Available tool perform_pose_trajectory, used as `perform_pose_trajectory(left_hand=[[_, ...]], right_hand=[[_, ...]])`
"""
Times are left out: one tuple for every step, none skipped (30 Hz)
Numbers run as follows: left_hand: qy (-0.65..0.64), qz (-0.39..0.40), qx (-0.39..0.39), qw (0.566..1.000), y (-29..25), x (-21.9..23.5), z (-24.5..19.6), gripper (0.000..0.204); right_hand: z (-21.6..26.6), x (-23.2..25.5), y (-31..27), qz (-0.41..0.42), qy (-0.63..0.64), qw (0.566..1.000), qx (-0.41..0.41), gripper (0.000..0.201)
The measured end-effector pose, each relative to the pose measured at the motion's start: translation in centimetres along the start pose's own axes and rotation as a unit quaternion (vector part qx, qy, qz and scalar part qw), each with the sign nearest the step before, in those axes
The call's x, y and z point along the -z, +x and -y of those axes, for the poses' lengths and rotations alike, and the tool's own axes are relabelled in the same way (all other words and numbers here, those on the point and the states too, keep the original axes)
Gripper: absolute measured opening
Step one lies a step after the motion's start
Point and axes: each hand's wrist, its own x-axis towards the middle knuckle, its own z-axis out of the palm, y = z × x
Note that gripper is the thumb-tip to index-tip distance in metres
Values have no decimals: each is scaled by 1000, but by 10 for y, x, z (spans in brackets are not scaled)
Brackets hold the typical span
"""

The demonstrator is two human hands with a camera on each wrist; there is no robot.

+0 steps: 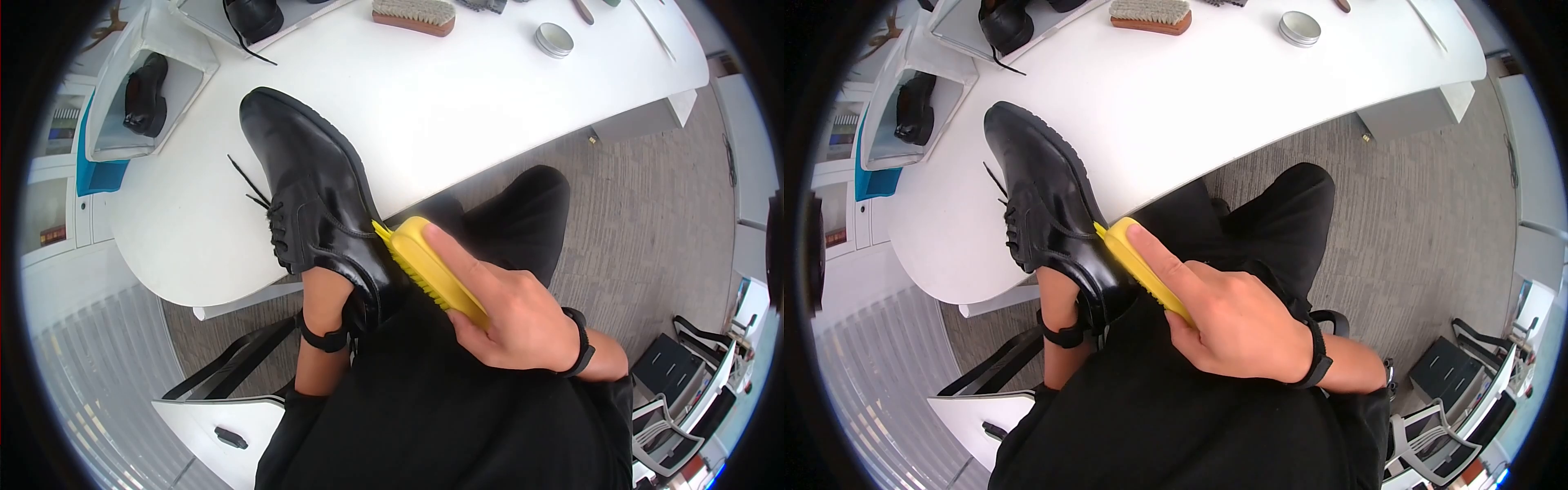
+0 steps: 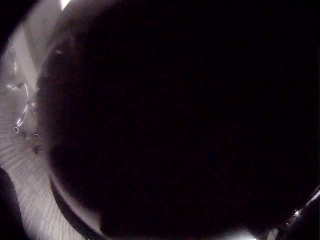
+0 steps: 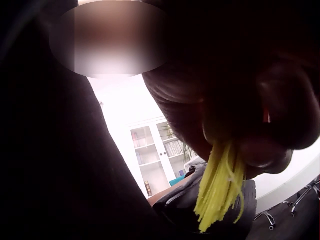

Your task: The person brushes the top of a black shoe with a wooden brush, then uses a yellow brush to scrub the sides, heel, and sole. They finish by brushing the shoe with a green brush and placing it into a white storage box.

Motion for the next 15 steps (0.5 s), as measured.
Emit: perform_pose_trajectory(left_hand=[[-5,4,3,1000,-1,0,4,52],[-7,7,4,1000,-2,0,5,53],[-9,9,6,1000,-3,0,4,53],[-10,9,-1,1000,-3,1,-4,54],[-11,9,-8,1000,-3,2,-8,55],[-11,9,-8,1000,-4,2,-7,55],[-13,4,-7,1000,-6,1,-4,55],[-15,-1,-5,1000,-7,1,-3,55],[-15,-1,-5,1000,-7,1,-4,55],[-11,-10,-15,1000,-7,1,-5,53],[-6,-18,-25,999,-7,0,-6,52],[-6,-18,-26,999,-6,1,-10,52],[-24,-11,-24,999,-5,3,-16,50],[-42,-5,-23,999,-4,4,-19,48],[-41,-5,-23,999,-4,4,-18,48]], right_hand=[[0,0,-2,0,0,1000,0,91],[1,0,-3,3,-3,1000,-2,90],[1,1,-4,6,-5,1000,-4,90],[1,1,-6,5,-5,1000,-4,90],[2,2,-7,12,-4,1000,-4,90],[2,3,-9,18,-2,1000,-4,90],[2,3,-10,18,-2,1000,-4,90],[3,3,-11,22,-1,1000,-4,90],[3,3,-12,25,-1,1000,-4,90],[2,3,-13,25,-1,1000,-4,90],[2,3,-14,23,-1,1000,-2,90],[2,3,-15,22,-2,1000,-1,90],[3,3,-16,21,-1,1000,-1,90],[3,3,-17,28,-5,1000,-6,90],[4,4,-17,34,-8,999,-12,90]])
